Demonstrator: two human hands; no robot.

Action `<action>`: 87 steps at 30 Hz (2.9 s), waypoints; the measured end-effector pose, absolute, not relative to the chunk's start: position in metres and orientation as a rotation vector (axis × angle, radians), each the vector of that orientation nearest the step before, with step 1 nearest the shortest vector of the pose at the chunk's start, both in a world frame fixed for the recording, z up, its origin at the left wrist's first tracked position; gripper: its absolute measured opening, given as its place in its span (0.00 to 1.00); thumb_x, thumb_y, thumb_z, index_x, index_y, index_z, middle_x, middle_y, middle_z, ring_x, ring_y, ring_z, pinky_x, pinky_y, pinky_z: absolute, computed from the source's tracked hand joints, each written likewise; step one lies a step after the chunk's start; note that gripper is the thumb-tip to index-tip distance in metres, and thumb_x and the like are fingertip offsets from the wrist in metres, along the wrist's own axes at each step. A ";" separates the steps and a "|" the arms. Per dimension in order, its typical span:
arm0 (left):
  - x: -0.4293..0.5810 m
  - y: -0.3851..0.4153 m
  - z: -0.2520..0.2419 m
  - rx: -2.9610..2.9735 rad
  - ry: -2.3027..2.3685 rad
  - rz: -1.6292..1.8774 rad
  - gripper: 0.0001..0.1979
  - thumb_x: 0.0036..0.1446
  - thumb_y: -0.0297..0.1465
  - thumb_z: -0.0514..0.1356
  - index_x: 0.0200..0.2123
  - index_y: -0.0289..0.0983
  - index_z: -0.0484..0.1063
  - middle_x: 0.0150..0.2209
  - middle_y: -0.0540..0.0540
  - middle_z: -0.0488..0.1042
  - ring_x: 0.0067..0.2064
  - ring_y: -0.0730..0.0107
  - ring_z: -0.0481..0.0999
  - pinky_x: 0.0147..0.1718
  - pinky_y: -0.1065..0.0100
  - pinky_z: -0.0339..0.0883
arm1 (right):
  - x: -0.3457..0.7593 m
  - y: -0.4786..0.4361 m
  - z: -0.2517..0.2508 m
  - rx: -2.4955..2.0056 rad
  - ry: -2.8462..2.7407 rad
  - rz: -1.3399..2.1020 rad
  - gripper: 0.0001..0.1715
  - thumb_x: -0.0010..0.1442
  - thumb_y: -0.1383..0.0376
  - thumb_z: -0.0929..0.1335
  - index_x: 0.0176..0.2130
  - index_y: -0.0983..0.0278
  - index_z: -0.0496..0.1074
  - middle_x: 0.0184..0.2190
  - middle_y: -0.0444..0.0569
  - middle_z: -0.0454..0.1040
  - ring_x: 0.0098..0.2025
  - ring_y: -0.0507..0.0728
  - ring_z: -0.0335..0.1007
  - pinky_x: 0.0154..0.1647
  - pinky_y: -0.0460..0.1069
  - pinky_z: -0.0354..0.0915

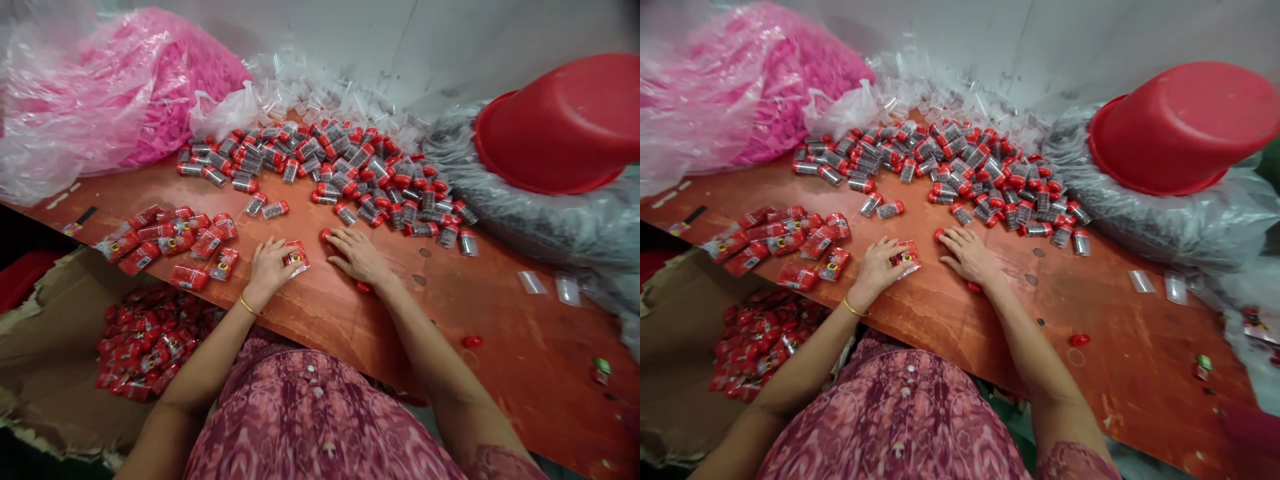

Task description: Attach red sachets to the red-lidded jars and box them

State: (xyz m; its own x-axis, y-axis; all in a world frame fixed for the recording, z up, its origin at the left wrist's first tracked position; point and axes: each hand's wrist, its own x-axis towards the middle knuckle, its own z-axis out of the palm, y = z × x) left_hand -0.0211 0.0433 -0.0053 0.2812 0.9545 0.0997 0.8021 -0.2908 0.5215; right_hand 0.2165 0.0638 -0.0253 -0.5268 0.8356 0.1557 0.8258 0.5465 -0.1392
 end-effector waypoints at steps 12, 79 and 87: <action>-0.019 0.046 -0.006 2.032 1.756 0.536 0.18 0.53 0.41 0.60 0.46 0.43 0.74 0.53 0.44 0.73 0.59 0.52 0.64 0.57 0.49 0.50 | 0.182 0.040 -0.026 -1.234 -2.187 0.084 0.16 0.64 0.61 0.60 0.42 0.64 0.73 0.46 0.55 0.75 0.52 0.60 0.67 0.53 0.57 0.63; 0.013 0.021 0.041 0.313 1.086 1.022 0.13 0.35 0.34 0.71 0.23 0.34 0.72 0.21 0.52 0.75 0.21 0.77 0.72 0.20 0.76 0.66 | 0.164 -0.039 0.037 -1.288 -1.292 1.212 0.21 0.54 0.47 0.65 0.30 0.62 0.72 0.18 0.42 0.68 0.17 0.48 0.58 0.16 0.44 0.56; 0.013 0.016 0.041 0.407 1.088 0.968 0.14 0.34 0.36 0.72 0.22 0.34 0.73 0.21 0.52 0.74 0.20 0.78 0.70 0.20 0.76 0.65 | 0.165 -0.037 0.043 -1.300 -1.422 1.257 0.19 0.56 0.51 0.65 0.29 0.64 0.72 0.19 0.42 0.68 0.20 0.48 0.60 0.21 0.44 0.59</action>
State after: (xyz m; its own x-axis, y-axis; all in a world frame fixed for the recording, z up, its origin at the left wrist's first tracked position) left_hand 0.0128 0.0159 0.0414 0.1271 0.8216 -0.5557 -0.4567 0.5458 0.7025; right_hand 0.1647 -0.0365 0.0428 -0.1340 0.9895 -0.0540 0.1752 -0.0299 -0.9841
